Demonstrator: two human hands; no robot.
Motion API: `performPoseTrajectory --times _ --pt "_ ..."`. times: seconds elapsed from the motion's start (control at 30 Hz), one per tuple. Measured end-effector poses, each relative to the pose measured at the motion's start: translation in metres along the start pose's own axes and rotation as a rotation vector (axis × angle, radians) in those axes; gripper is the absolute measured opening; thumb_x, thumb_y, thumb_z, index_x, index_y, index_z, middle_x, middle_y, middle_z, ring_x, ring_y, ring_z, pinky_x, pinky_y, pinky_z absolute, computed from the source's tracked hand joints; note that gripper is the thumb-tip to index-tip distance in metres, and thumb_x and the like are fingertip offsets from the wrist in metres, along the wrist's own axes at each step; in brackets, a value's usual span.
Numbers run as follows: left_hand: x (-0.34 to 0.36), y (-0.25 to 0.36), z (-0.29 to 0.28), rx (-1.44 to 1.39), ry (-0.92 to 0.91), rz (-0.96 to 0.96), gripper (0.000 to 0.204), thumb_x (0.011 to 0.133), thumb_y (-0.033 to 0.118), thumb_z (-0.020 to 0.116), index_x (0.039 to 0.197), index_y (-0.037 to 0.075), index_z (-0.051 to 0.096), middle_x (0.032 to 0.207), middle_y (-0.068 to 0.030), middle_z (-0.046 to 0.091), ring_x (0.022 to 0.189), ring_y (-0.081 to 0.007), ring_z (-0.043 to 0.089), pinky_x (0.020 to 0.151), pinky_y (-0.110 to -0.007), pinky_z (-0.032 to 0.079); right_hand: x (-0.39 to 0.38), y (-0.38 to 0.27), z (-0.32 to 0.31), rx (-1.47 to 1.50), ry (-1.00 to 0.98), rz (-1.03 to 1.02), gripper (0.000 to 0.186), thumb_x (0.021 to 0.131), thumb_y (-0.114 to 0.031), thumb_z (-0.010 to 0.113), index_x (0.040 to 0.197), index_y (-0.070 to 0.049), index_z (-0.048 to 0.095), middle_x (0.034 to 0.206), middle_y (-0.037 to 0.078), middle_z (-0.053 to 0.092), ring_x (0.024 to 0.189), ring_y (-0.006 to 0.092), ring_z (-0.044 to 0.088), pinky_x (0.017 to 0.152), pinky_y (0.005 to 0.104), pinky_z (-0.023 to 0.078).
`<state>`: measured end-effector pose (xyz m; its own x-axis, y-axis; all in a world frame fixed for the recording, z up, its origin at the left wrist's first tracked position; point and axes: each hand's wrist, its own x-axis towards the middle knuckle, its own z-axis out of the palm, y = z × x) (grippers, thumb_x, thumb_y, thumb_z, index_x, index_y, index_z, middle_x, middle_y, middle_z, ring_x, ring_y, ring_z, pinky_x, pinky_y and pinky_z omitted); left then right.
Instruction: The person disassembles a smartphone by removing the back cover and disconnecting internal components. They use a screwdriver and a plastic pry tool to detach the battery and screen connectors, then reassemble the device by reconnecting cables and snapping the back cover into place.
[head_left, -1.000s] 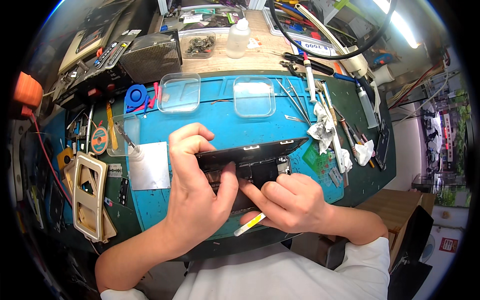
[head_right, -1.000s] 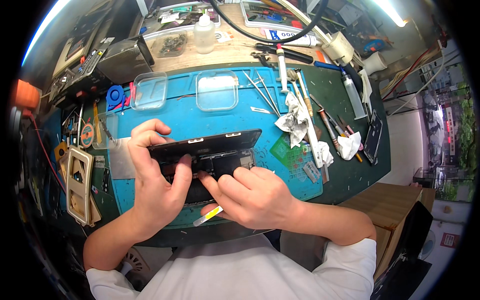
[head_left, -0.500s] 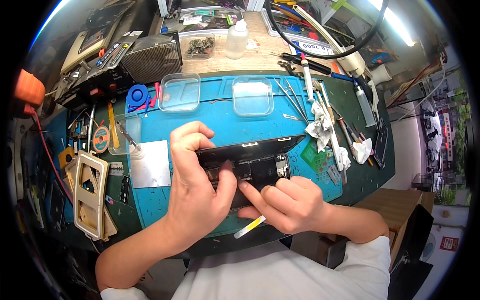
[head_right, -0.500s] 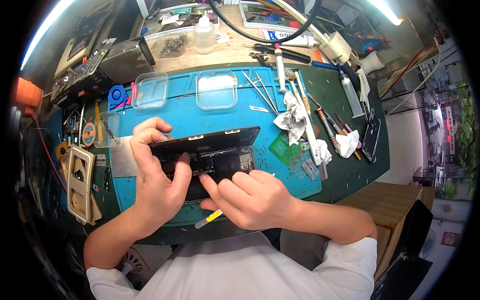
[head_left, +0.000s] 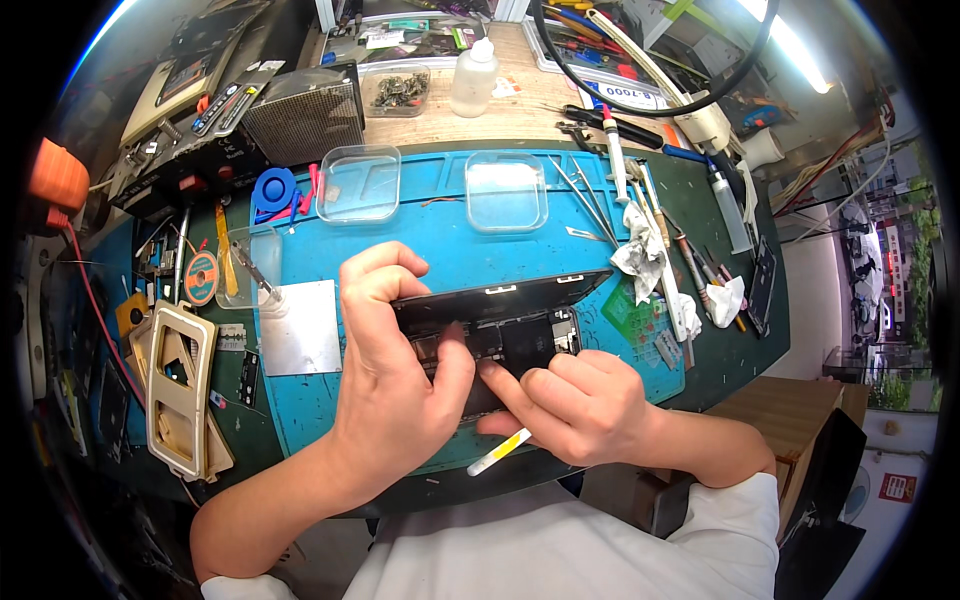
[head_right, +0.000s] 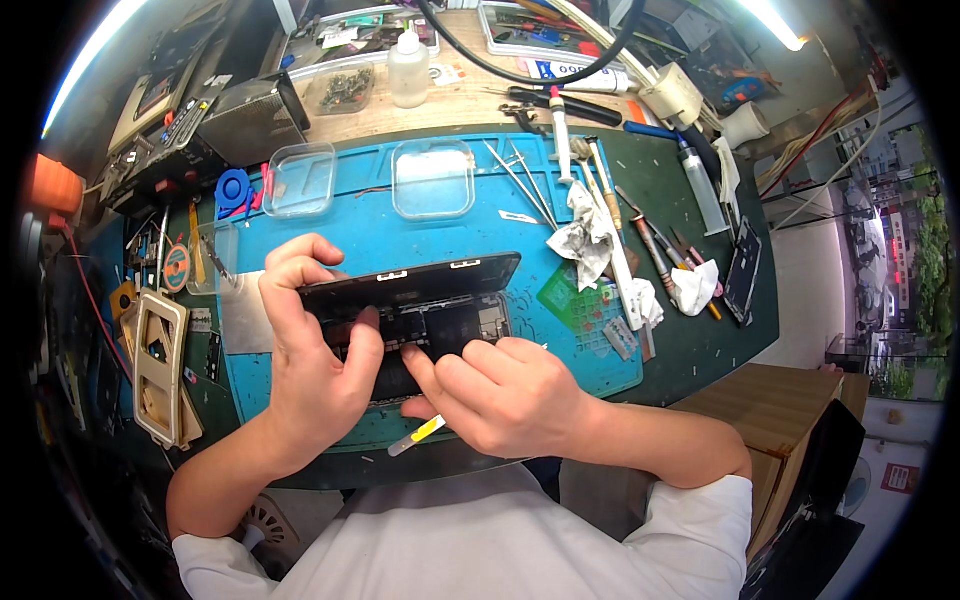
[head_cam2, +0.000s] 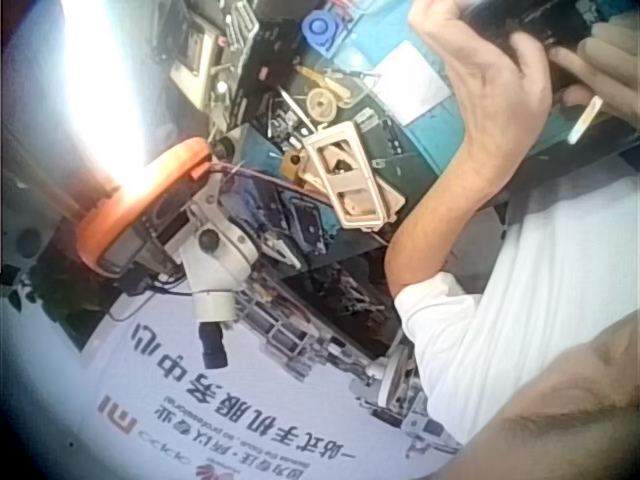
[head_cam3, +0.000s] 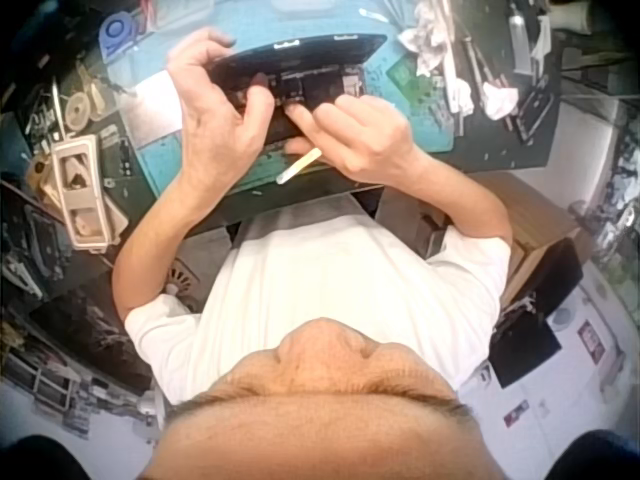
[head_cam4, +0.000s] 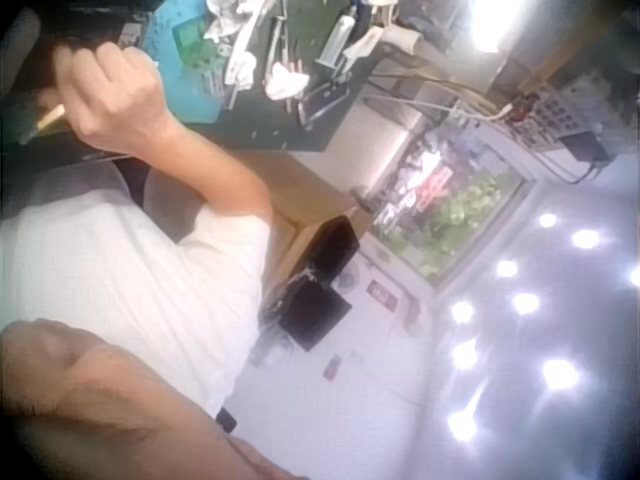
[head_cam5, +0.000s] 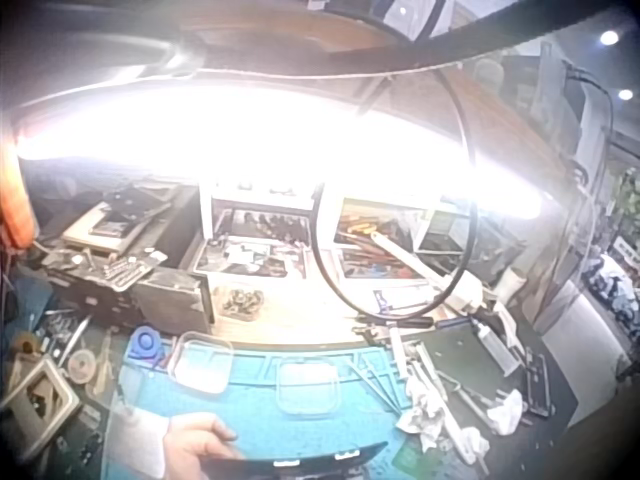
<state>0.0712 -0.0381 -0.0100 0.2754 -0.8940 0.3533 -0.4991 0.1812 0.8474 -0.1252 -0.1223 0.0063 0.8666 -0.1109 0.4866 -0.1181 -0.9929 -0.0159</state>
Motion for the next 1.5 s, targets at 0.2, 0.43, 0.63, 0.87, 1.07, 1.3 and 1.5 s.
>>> performPoseTrajectory --times 0.2,0.43,0.63,0.87,1.07,1.3,1.5 --pt "0.000 -0.002 0.000 0.028 -0.004 0.026 0.051 0.084 -0.013 0.057 0.126 0.002 0.032 0.132 -0.0214 0.040 0.118 -0.0257 0.046 0.101 -0.038 0.043 0.000 0.000 -0.001 0.011 -0.022 0.012 0.041 0.085 -0.035 0.081 0.112 -0.005 0.082 0.072 -0.004 0.040 0.056 0.0083 0.041 0.047 0.0265 0.031" --pt "0.000 0.001 -0.004 0.003 -0.017 0.026 0.040 0.094 -0.009 0.057 0.126 0.003 0.036 0.132 -0.0186 0.044 0.115 -0.0215 0.048 0.099 -0.035 0.044 -0.003 0.001 -0.003 0.023 -0.022 0.018 0.039 0.090 -0.035 0.078 0.114 -0.005 0.078 0.075 -0.003 0.042 0.061 0.0097 0.046 0.049 0.0257 0.036" --pt "-0.004 0.004 -0.024 -0.146 -0.097 -0.107 0.016 0.104 0.003 0.059 0.117 0.001 0.049 0.116 -0.0147 0.063 0.094 -0.0237 0.062 0.087 -0.035 0.052 -0.010 0.026 -0.025 -0.082 0.298 0.034 0.042 0.088 -0.031 0.083 0.123 -0.009 0.077 0.085 -0.002 0.057 0.059 0.0096 0.053 0.045 0.0261 0.041" --pt "0.006 0.002 -0.056 -0.091 -0.372 0.086 0.027 0.101 0.014 0.069 0.122 0.001 0.059 0.124 -0.0164 0.066 0.110 -0.0304 0.066 0.098 -0.038 0.053 -0.011 0.046 -0.034 0.154 0.185 0.163 0.037 0.081 -0.008 0.084 0.117 -0.008 0.075 0.098 0.004 0.074 0.073 0.0185 0.072 0.056 0.0303 0.056" --pt "0.005 0.022 -0.066 0.167 -0.530 0.154 0.054 0.089 0.016 0.081 0.137 0.003 0.059 0.142 -0.0175 0.061 0.126 -0.0386 0.061 0.106 -0.044 0.051 -0.029 0.043 -0.035 0.204 0.123 0.086 0.030 0.083 -0.014 0.083 0.112 -0.009 0.075 0.104 0.002 0.074 0.071 0.0181 0.071 0.057 0.0299 0.056" --pt "-0.004 0.023 -0.062 0.268 -0.596 0.172 0.081 0.078 0.013 0.089 0.149 0.005 0.052 0.151 -0.0179 0.050 0.134 -0.0383 0.053 0.112 -0.046 0.046 -0.040 0.039 -0.041 0.234 -0.038 0.082 0.030 0.085 -0.019 0.082 0.112 -0.010 0.074 0.112 0.001 0.070 0.078 0.0183 0.071 0.062 0.0335 0.057" --pt "-0.001 0.034 -0.067 0.404 -0.601 0.173 0.094 0.077 0.017 0.091 0.157 0.004 0.042 0.146 -0.0190 0.053 0.129 -0.0386 0.054 0.111 -0.047 0.046 -0.028 0.041 -0.055 0.202 -0.111 0.120 0.051 0.082 -0.032 0.085 0.124 -0.009 0.069 0.123 0.003 0.068 0.097 0.0203 0.071 0.070 0.0336 0.059"
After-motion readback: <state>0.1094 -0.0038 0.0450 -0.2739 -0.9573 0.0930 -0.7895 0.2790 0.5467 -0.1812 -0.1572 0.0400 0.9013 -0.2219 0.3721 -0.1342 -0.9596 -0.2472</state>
